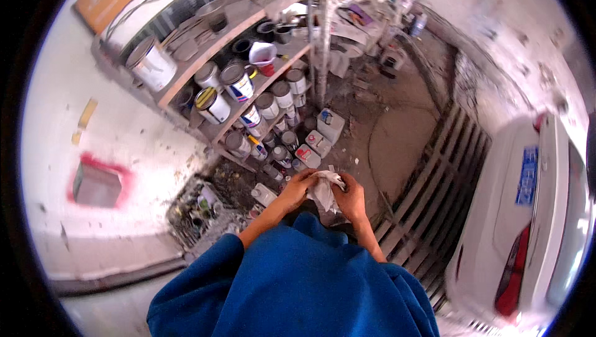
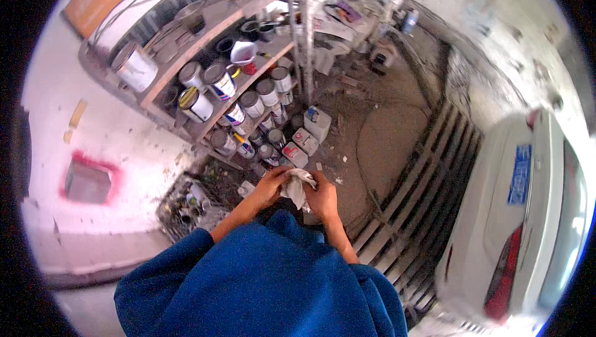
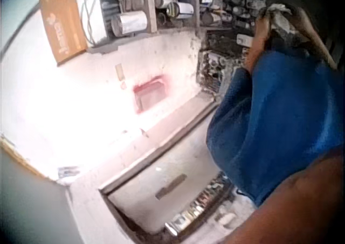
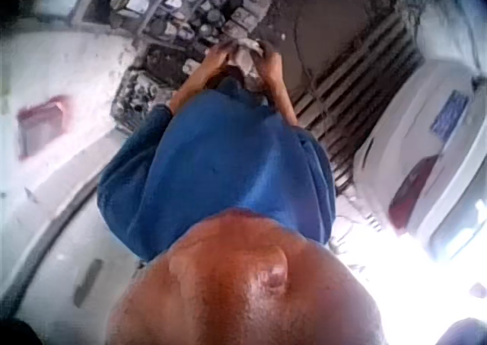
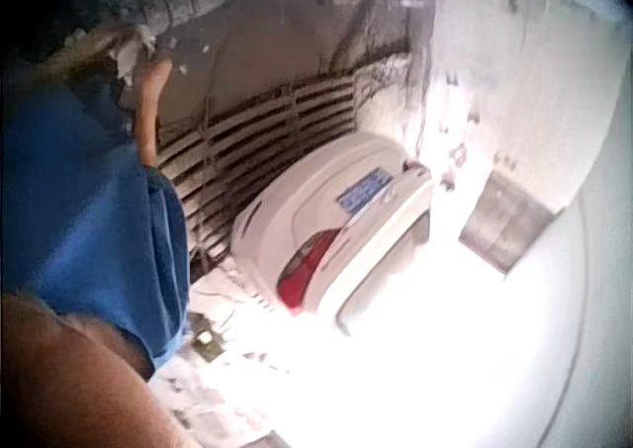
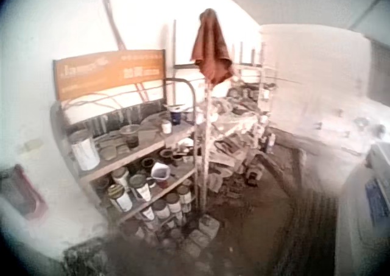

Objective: The person opens a door, retrieves a respirator mask and a mixing cup from a storage shelf, and then stirs liquid inside the cup with a plastic strip.

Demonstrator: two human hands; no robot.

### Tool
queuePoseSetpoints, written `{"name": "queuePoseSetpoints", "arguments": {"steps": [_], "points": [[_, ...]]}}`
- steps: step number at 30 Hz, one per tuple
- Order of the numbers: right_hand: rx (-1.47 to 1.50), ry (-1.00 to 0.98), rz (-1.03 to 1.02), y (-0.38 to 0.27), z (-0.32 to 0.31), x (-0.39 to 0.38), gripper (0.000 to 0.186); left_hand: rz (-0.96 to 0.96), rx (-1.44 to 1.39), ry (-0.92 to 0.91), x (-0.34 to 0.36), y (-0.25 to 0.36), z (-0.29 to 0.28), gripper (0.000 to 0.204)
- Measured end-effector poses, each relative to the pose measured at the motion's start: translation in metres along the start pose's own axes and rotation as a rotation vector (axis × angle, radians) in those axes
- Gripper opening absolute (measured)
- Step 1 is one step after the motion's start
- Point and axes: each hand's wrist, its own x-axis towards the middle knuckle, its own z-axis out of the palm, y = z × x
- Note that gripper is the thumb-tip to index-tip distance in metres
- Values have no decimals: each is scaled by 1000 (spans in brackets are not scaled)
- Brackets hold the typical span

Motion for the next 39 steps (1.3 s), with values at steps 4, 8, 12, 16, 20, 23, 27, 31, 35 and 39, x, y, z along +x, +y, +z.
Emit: {"name": "queuePoseSetpoints", "arguments": {"steps": [4, 8, 12, 16, 20, 23, 27, 31, 35, 39], "points": [[-276, -84, -129, -12, 5, 69, 25, -154, -566, 32, 65, -13, 31, 27], [-247, -183, -102, 18, 1, 118, 23, -103, -173, 120, 125, -4, 40, 31], [113, -330, 131, 19, -16, 181, 29, 35, 156, 309, 210, -45, 28, 51], [200, -510, 196, 29, -13, 223, 30, -30, 286, 461, 220, -7, 24, 54], [-95, -749, -133, 30, 23, 238, 32, -122, -507, 577, 218, -11, 3, 30], [-290, -1061, -186, 8, 37, 243, 32, 104, -712, 647, 184, 1, -9, 28], [-528, -1330, -337, 1, 37, 249, 30, 375, -1149, 900, 188, -87, -2, 24], [-346, -1238, -573, 7, 37, 257, 30, 247, -1177, 1045, 180, -90, 19, 27], [-363, -1283, -829, 28, 12, 266, 40, 498, -1336, 706, 216, -133, 61, 31], [-345, -1338, -647, 59, -5, 295, 37, 433, -1452, 724, 234, -92, 100, 35]]}}
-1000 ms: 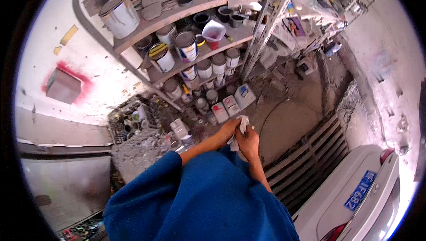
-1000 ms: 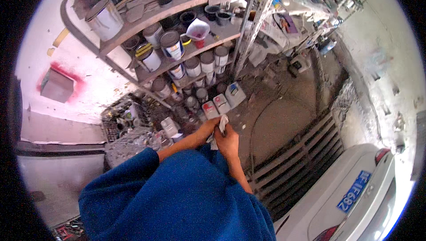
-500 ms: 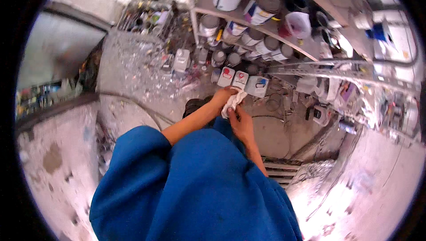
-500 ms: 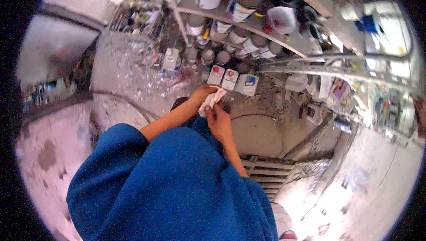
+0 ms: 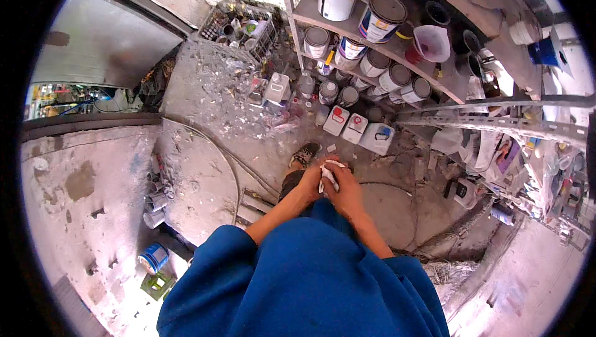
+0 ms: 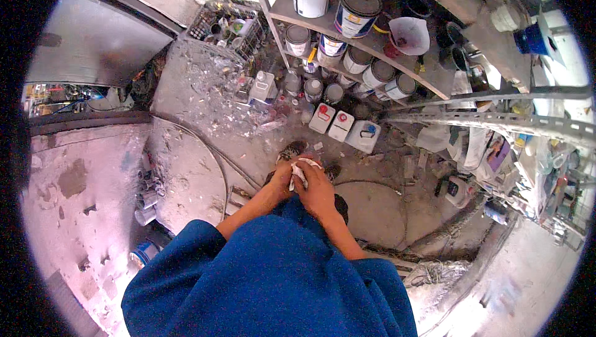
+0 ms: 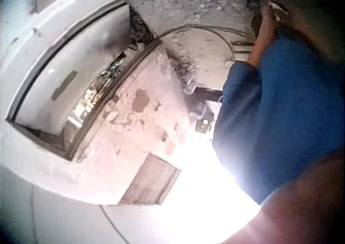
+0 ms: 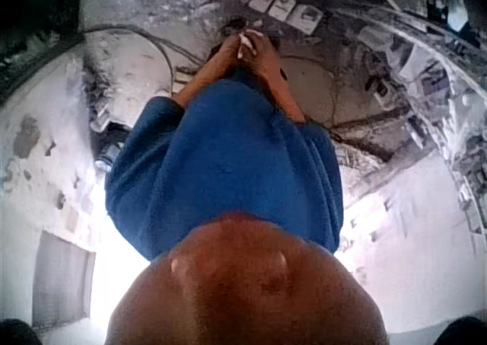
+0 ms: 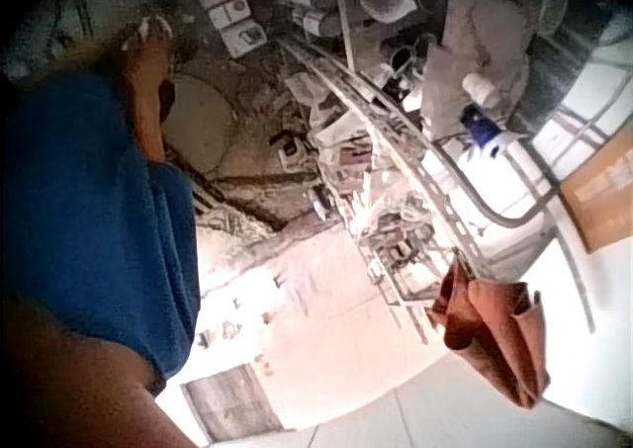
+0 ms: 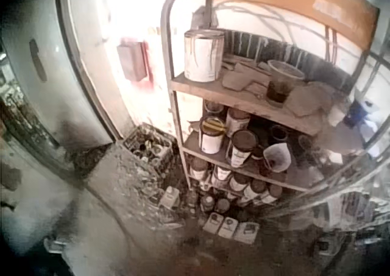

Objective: The person opens a door, retrieves a respirator mask and a mixing cup from a storage shelf, and then stirs liquid inside the cup with a plastic strip.

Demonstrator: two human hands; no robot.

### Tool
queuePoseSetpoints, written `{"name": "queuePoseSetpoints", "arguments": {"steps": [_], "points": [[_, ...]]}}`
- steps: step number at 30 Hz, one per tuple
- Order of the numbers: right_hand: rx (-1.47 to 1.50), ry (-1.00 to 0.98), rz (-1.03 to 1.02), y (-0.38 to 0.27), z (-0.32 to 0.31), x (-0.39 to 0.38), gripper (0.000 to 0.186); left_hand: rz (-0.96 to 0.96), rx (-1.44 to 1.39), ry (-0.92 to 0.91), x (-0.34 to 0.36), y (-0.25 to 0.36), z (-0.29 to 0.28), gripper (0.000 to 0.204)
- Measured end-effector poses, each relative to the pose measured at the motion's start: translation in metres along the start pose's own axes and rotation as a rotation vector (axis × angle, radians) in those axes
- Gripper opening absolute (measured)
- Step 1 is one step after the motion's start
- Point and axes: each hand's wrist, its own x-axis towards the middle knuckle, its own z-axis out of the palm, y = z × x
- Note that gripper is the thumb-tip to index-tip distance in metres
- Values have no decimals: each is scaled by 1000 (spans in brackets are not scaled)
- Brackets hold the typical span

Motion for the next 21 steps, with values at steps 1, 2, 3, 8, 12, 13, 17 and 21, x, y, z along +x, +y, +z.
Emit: {"name": "queuePoseSetpoints", "arguments": {"steps": [1, 2, 3, 8, 12, 13, 17, 21], "points": [[-31, -2, 19, 7, -3, -7, 38, -4, -13, 1, -2, -4, 5, 35], [-61, -1, 41, 14, -4, -13, 39, -12, -25, 1, -3, -7, 9, 35], [-69, -8, 46, 23, -8, -19, 38, -34, -34, -7, -3, -12, 17, 35], [-170, -111, 161, 39, -28, -35, 28, -27, 359, 85, -11, -20, 45, 21], [-299, -236, 302, 27, -33, -33, 28, -18, 830, 215, 5, -16, 48, 23], [-309, -253, 306, 22, -35, -31, 29, 7, 965, 174, 13, -12, 31, 24], [-186, -132, 163, 25, -35, -27, 32, -97, 975, 205, 14, -3, 46, 25], [159, 100, 133, 33, -46, -39, 33, -250, 1001, 55, 22, 9, 76, 21]]}}
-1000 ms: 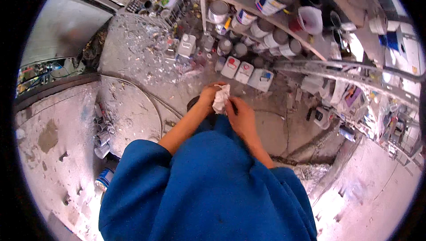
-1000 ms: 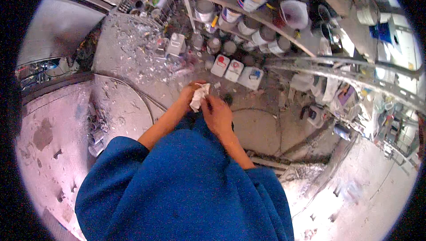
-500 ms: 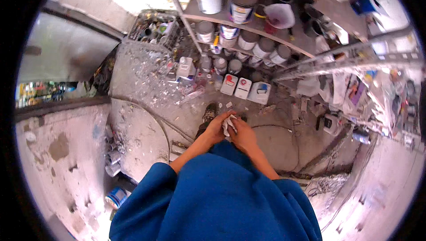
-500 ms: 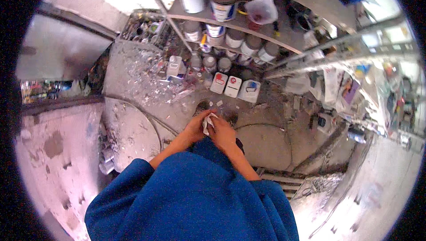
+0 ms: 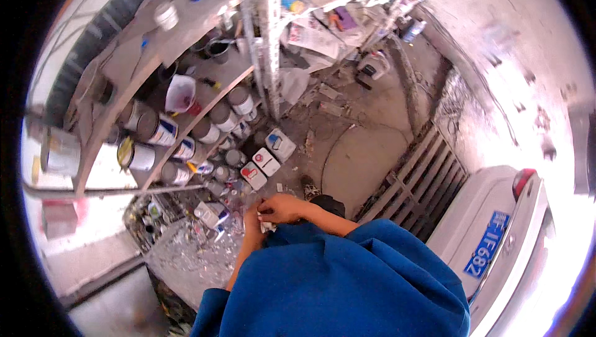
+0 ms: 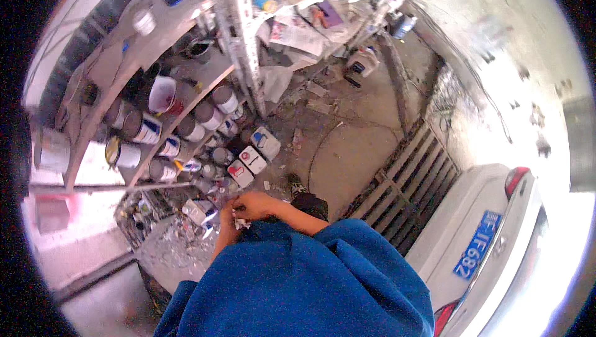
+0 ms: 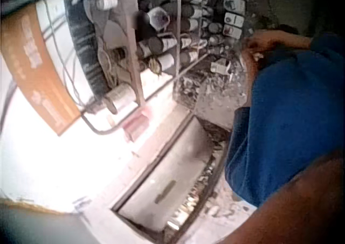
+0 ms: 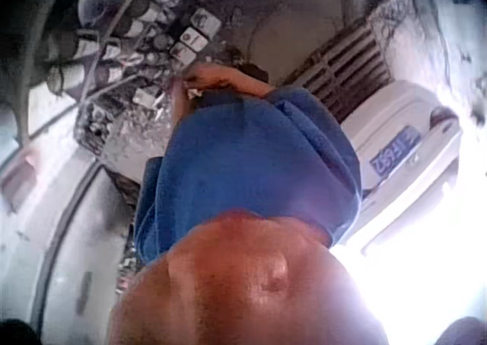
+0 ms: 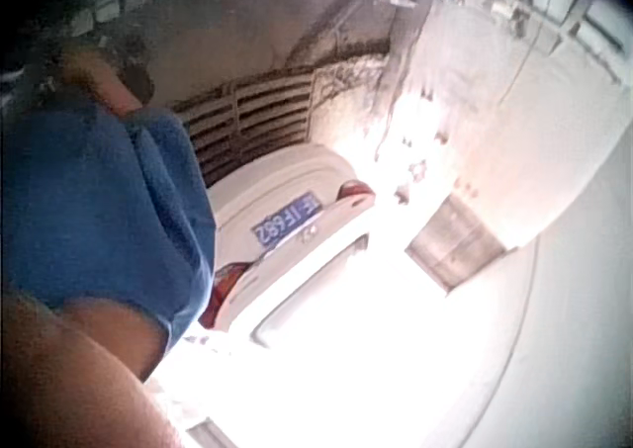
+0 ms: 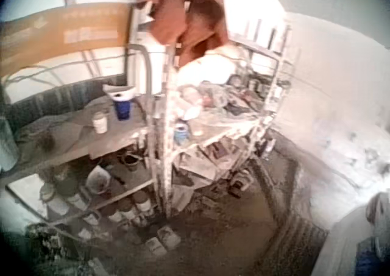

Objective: The person opens a door, retrieves a respirator mask and a mixing cup from a storage shelf, and then stirs liquid inside the cup with a plastic strip.

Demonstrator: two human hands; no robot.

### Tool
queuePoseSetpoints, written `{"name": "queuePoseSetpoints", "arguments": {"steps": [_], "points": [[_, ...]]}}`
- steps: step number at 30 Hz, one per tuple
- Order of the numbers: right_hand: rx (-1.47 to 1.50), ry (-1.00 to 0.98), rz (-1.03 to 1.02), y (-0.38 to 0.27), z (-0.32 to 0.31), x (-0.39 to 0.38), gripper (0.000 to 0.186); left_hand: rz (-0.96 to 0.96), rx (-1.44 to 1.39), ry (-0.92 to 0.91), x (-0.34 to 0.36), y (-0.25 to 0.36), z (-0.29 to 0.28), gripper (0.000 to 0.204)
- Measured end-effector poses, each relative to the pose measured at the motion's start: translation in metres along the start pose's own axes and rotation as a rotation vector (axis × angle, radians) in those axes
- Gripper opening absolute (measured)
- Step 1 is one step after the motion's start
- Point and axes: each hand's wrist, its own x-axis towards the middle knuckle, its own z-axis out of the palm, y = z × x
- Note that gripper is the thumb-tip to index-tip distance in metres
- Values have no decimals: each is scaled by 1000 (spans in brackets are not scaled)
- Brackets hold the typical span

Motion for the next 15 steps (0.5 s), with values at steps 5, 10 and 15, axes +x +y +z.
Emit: {"name": "queuePoseSetpoints", "arguments": {"steps": [5, 10, 15], "points": [[1050, 421, 145, 16, 11, -27, 25, 3, 28, -247, 16, 39, 25, 19], [587, 646, -13, 10, -20, -20, 29, 119, 61, -202, 32, 53, 55, 25], [-42, 592, 9, 4, -28, -28, 48, 170, -239, -442, 39, 15, 63, 38]]}}
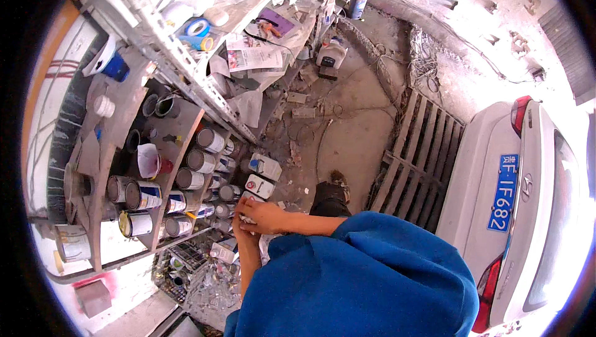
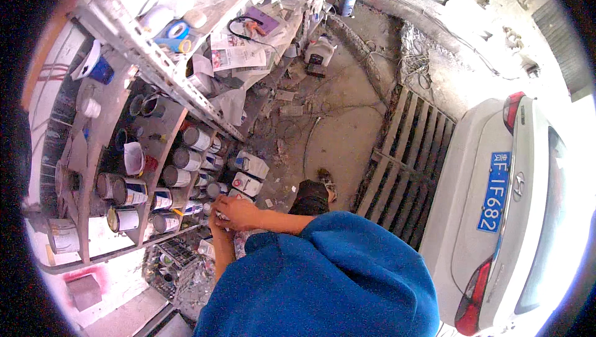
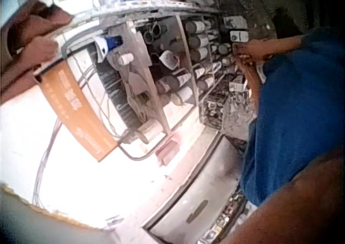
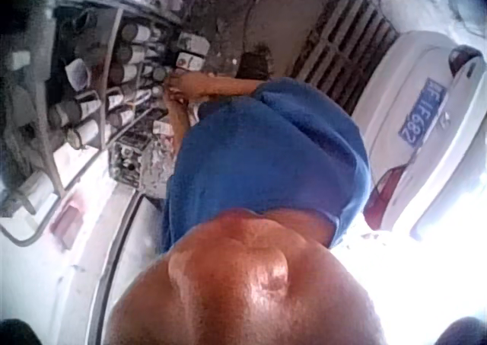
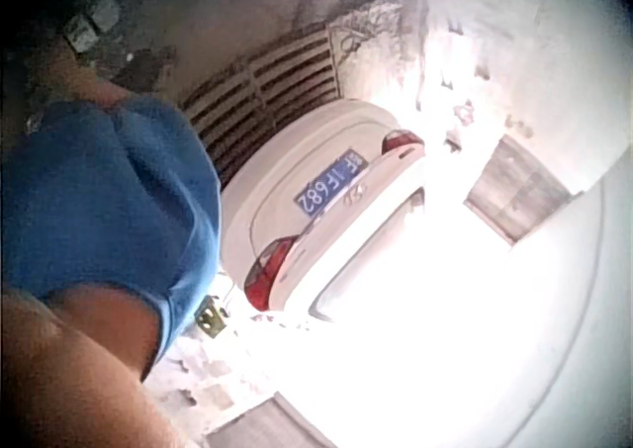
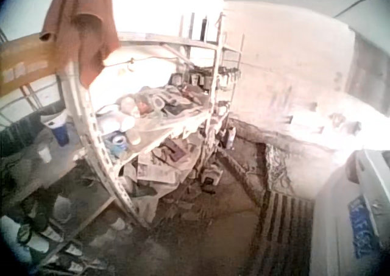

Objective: The person opens a door, retrieves a respirator mask and a mixing cup from a storage shelf, and then stirs liquid inside the cup with a plastic strip.

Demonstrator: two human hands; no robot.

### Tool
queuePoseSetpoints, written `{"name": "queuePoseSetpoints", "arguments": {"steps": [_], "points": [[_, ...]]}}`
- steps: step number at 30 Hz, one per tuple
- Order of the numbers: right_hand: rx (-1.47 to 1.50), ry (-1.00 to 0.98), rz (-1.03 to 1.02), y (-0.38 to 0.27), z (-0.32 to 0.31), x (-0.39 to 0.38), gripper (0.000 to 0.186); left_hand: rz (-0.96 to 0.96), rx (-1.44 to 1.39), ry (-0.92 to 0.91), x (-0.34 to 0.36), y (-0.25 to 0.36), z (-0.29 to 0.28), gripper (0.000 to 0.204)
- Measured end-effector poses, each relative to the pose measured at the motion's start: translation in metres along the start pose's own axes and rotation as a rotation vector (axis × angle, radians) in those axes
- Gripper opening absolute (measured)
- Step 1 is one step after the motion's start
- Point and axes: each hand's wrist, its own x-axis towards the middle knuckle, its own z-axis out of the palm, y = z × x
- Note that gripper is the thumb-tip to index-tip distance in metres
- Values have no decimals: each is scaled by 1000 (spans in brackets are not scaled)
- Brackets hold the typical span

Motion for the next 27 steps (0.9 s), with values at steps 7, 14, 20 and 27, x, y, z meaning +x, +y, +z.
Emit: {"name": "queuePoseSetpoints", "arguments": {"steps": [7, 14, 20, 27], "points": [[-164, -287, 1, 112, -87, -28, 45, 8, 141, 258, 51, -97, 58, 40], [-210, -243, 101, 213, -199, -82, 34, -358, 68, 426, 123, -218, 138, 37], [-208, -244, 151, 246, -269, -86, 36, -437, 134, 488, 175, -256, 193, 31], [228, -367, 135, 299, -321, -23, 34, -403, 253, 561, 243, -245, 172, 35]]}}
